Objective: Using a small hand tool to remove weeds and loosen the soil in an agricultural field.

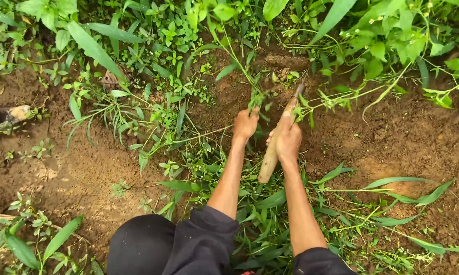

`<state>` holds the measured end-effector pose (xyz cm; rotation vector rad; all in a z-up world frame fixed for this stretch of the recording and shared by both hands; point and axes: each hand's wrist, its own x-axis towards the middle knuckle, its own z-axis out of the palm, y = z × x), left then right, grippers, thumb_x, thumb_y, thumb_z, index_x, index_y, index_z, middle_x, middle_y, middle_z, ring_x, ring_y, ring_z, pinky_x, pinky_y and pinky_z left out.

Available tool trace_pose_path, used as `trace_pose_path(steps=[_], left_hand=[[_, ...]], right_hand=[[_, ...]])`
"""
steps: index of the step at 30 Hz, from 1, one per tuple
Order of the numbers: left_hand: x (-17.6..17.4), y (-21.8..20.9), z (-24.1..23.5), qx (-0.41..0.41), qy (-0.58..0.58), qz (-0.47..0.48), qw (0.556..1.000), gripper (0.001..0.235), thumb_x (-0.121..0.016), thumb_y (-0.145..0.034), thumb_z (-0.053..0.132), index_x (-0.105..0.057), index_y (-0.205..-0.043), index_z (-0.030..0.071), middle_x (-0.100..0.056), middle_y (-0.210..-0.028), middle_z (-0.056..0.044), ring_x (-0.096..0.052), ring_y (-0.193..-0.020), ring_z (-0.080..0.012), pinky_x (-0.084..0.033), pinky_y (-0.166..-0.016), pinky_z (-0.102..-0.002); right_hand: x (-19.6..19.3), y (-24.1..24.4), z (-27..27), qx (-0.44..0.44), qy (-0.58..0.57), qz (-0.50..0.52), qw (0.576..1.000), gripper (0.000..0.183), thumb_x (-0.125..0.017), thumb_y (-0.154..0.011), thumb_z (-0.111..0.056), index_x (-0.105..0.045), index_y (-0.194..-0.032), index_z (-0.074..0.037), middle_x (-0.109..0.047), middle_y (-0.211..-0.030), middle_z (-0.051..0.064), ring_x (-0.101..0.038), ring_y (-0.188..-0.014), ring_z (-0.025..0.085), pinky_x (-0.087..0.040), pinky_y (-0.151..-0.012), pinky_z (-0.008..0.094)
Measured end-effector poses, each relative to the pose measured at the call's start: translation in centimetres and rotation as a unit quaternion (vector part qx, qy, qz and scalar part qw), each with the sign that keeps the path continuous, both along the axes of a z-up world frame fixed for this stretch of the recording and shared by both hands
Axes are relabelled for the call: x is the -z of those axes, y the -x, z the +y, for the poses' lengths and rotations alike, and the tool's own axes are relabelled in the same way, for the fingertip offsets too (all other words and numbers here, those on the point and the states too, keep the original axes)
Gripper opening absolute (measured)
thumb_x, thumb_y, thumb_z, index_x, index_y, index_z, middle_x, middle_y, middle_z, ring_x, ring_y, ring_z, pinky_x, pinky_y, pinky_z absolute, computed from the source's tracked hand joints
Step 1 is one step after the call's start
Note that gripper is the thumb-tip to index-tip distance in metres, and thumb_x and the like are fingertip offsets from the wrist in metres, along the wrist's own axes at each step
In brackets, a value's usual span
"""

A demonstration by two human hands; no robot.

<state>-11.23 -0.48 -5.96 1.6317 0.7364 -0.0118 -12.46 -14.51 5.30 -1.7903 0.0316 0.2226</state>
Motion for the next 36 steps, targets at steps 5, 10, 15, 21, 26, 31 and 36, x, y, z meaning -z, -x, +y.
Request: trace_pose_path(steps=[5,10,15,21,26,31,36], left_hand=[[2.2,5.4,3.0,0.256,-0.056,0.108,0.959,0.053,-0.047,-0.108,0.045,-0.076,-0.088,0.006,-0.070,-0.093,-0.023,-0.065,-0.088,-0.0372,-0.052,-0.085,-0.051],[4.8,8.5,-0.6,0.505,-0.211,0.294,0.784,0.045,-0.055,-0.103,0.042,-0.080,-0.107,0.005,-0.075,-0.111,-0.023,-0.072,-0.109,-0.0365,-0.057,-0.097,-0.052],[-13.7,6.2,-0.1,0.423,-0.095,0.292,0.853,0.080,-0.081,-0.088,0.020,-0.041,-0.156,0.003,-0.050,-0.152,-0.026,-0.076,-0.097,-0.0356,-0.063,-0.084,-0.056],[-25.6,4.2,5.1,0.192,-0.208,-0.122,0.951,0.029,-0.068,-0.097,0.005,-0.070,-0.126,-0.001,-0.073,-0.109,-0.021,-0.073,-0.067,-0.0248,-0.063,-0.070,-0.039],[-18.5,3.1,5.9,-0.030,-0.233,-0.161,0.959,0.018,-0.066,-0.098,0.005,-0.075,-0.114,0.002,-0.075,-0.101,-0.017,-0.074,-0.088,-0.0294,-0.060,-0.083,-0.041],[-10.9,1.5,3.9,-0.153,-0.204,-0.189,0.948,0.015,-0.072,-0.093,0.006,-0.077,-0.107,0.006,-0.075,-0.100,-0.017,-0.075,-0.094,-0.0325,-0.059,-0.084,-0.043],[-11.0,0.5,2.7,-0.222,-0.065,-0.220,0.948,0.021,-0.065,-0.097,0.009,-0.076,-0.115,0.010,-0.075,-0.106,-0.014,-0.074,-0.098,-0.0264,-0.060,-0.085,-0.041]], right_hand=[[-2.4,-0.3,-1.0,0.000,-0.015,-0.034,0.999,0.049,-0.032,-0.115,-0.037,-0.059,-0.093,-0.002,-0.064,-0.063,0.011,-0.066,-0.048,0.017,-0.060,-0.042,0.028],[-3.5,-1.1,-1.6,-0.016,-0.043,-0.058,0.997,0.057,-0.032,-0.114,-0.040,-0.063,-0.080,-0.006,-0.064,-0.058,0.008,-0.066,-0.045,0.015,-0.060,-0.042,0.027],[1.5,-0.8,-5.0,-0.078,0.021,-0.042,0.996,0.046,-0.031,-0.117,-0.031,-0.057,-0.095,-0.001,-0.059,-0.061,0.011,-0.064,-0.047,0.018,-0.058,-0.043,0.027],[0.1,-0.1,-9.4,-0.119,0.007,0.044,0.992,0.053,-0.032,-0.117,-0.038,-0.059,-0.096,0.002,-0.059,-0.064,0.011,-0.063,-0.048,0.018,-0.058,-0.046,0.029],[-1.9,-1.6,-6.6,-0.079,-0.033,-0.016,0.996,0.046,-0.032,-0.117,-0.038,-0.058,-0.098,-0.005,-0.059,-0.062,0.008,-0.065,-0.047,0.017,-0.058,-0.043,0.029],[-3.5,-2.0,-2.4,-0.052,-0.052,-0.021,0.997,0.043,-0.031,-0.115,-0.037,-0.056,-0.100,-0.006,-0.058,-0.064,0.005,-0.063,-0.049,0.014,-0.056,-0.042,0.025],[0.9,3.2,-3.3,-0.021,-0.013,0.005,1.000,0.047,-0.024,-0.116,-0.035,-0.054,-0.100,-0.003,-0.056,-0.062,0.006,-0.061,-0.045,0.015,-0.057,-0.042,0.028]])
